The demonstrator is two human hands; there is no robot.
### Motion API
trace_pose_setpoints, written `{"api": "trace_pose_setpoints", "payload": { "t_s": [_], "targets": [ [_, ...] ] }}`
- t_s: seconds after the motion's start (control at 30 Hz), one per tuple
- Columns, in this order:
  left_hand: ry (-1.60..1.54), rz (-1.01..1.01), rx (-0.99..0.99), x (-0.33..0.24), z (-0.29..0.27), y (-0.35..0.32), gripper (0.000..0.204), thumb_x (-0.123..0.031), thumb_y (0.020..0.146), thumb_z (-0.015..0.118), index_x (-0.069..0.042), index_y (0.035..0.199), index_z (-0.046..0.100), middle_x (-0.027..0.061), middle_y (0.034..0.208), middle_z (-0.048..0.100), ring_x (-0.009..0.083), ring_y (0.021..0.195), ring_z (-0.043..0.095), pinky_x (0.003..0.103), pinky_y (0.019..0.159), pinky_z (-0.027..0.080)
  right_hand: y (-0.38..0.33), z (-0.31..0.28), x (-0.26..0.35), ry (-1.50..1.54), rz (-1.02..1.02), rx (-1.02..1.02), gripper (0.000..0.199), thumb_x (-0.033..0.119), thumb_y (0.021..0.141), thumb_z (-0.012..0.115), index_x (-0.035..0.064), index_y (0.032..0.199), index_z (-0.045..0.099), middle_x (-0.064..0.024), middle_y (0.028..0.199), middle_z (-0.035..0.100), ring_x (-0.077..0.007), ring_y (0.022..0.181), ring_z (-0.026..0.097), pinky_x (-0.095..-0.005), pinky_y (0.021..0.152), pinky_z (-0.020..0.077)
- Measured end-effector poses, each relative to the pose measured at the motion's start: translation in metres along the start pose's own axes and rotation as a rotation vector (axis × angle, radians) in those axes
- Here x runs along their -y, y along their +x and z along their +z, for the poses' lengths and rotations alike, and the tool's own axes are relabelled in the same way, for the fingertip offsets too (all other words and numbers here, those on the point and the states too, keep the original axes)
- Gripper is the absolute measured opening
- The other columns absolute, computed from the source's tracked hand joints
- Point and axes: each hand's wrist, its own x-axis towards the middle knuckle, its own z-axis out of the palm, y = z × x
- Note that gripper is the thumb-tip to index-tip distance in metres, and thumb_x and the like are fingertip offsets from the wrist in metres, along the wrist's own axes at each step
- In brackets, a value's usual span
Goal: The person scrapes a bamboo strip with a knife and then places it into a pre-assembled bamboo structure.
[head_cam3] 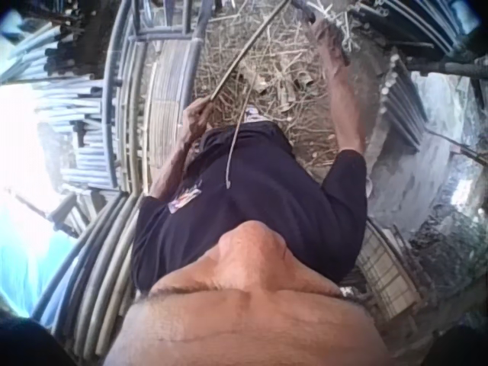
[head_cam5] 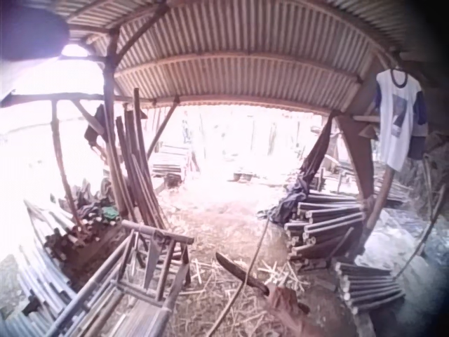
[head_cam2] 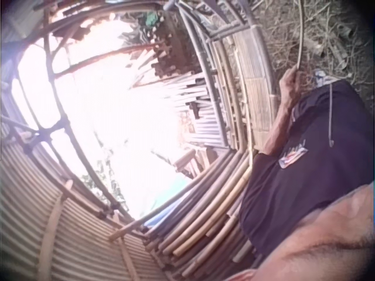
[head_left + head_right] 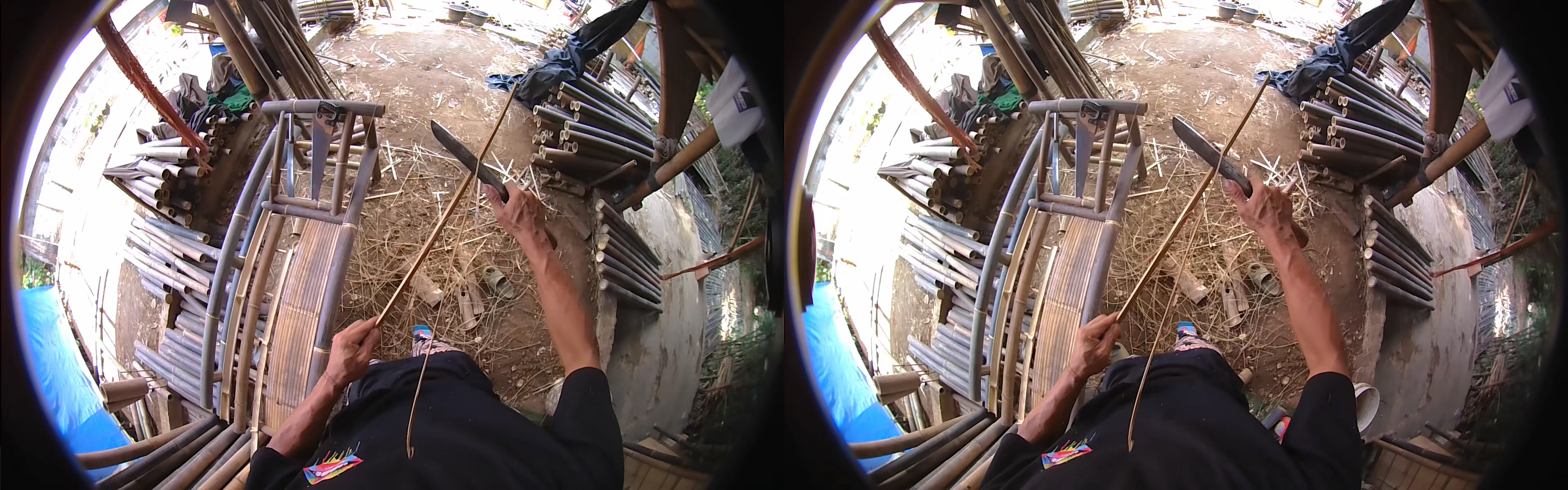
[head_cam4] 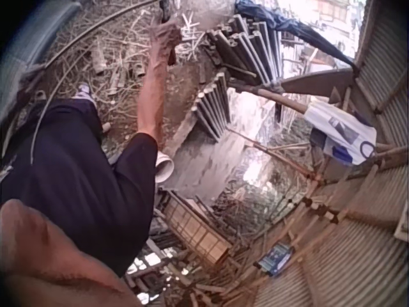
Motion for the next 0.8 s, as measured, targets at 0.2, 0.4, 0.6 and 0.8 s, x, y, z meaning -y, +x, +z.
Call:
{"api": "trace_pose_setpoints", "payload": {
  "t_s": [0.2,0.4,0.6,0.8],
  "targets": [
    [0.065,-0.005,-0.052,0.046,-0.022,-0.039,0.019,-0.011,0.091,0.059,0.0,0.105,0.066,0.0121,0.069,0.056,0.0208,0.062,0.056,0.033,0.058,0.044,0.013,-0.008,-0.011,-0.123,0.075,0.115,0.071,0.075,0.087,0.036,0.009,0.083,0.061,-0.0093,0.056,0.057,-0.0217,0.051,0.057,-0.0377,0.046,0.0433],
    [0.147,-0.028,-0.067,0.087,-0.041,-0.074,0.016,-0.014,0.092,0.06,0.0,0.095,0.067,0.0115,0.069,0.06,0.0232,0.061,0.06,0.035,0.056,0.046,0.024,-0.014,-0.027,-0.215,0.034,0.052,0.067,0.074,0.088,0.036,0.0118,0.077,0.059,-0.0016,0.052,0.052,-0.0133,0.045,0.05,-0.0321,0.041,0.0385],
    [0.194,-0.077,-0.055,0.096,-0.053,-0.1,0.02,-0.019,0.093,0.059,0.0,0.093,0.067,0.0155,0.074,0.063,0.0291,0.065,0.064,0.036,0.059,0.048,0.039,-0.03,-0.051,-0.379,0.098,0.002,0.072,0.073,0.089,0.034,0.0071,0.082,0.063,-0.011,0.065,0.062,-0.0249,0.062,0.063,-0.0391,0.051,0.0472],
    [0.285,-0.116,-0.069,0.148,-0.09,-0.162,0.023,-0.022,0.092,0.057,-0.002,0.085,0.066,0.0182,0.07,0.061,0.032,0.067,0.064,0.041,0.063,0.049,0.06,-0.107,-0.13,-0.217,0.767,-0.157,0.093,0.075,0.088,0.026,-0.0072,0.105,0.065,-0.031,0.105,0.064,-0.0445,0.101,0.063,-0.0509,0.082,0.051]
  ]
}}
